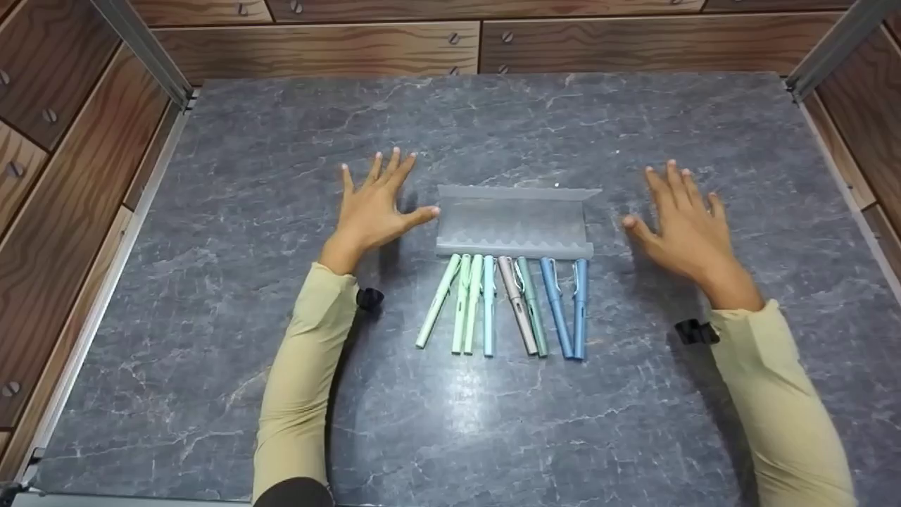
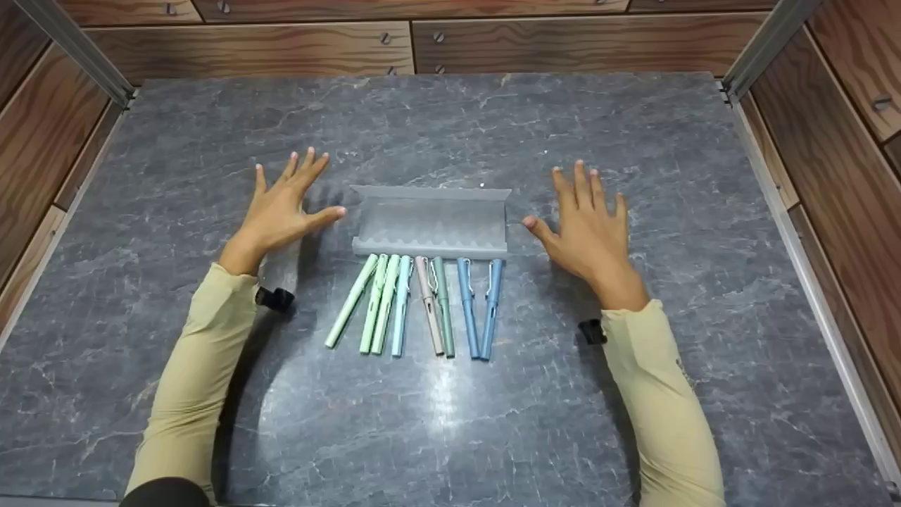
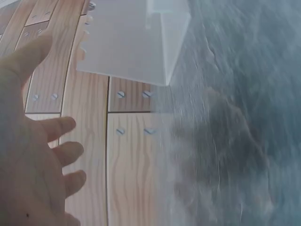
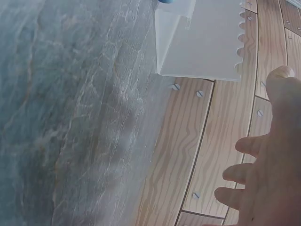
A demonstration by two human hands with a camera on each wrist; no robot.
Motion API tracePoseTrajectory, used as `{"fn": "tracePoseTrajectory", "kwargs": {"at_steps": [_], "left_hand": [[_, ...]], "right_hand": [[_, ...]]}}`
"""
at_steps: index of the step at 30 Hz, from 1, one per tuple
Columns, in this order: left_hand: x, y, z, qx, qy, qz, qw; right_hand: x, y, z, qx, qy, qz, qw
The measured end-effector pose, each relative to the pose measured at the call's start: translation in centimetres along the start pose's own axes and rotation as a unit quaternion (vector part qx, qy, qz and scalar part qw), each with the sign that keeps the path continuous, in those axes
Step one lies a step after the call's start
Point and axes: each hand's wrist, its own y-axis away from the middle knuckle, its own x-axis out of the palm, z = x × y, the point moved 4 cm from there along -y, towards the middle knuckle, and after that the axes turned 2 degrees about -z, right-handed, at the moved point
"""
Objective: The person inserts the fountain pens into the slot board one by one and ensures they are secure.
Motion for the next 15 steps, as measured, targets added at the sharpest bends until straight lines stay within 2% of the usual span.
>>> {"fn": "tracePoseTrajectory", "kwargs": {"at_steps": [5, 9, 15], "left_hand": [[0.2, -0.4, -0.5, 0.016, 0.094, -0.011, 0.9954], [0.3, -0.8, -0.9, 0.022, 0.144, -0.022, 0.9891], [0.5, -1.1, -1.2, 0.025, 0.212, -0.019, 0.9769]], "right_hand": [[-0.2, 0.6, 0.7, -0.014, 0.003, -0.011, 1.0], [0.0, 1.3, 1.4, -0.029, 0.005, -0.013, 0.999], [0.8, 2.2, 2.2, -0.049, 0.006, 0.0, 0.999]]}}
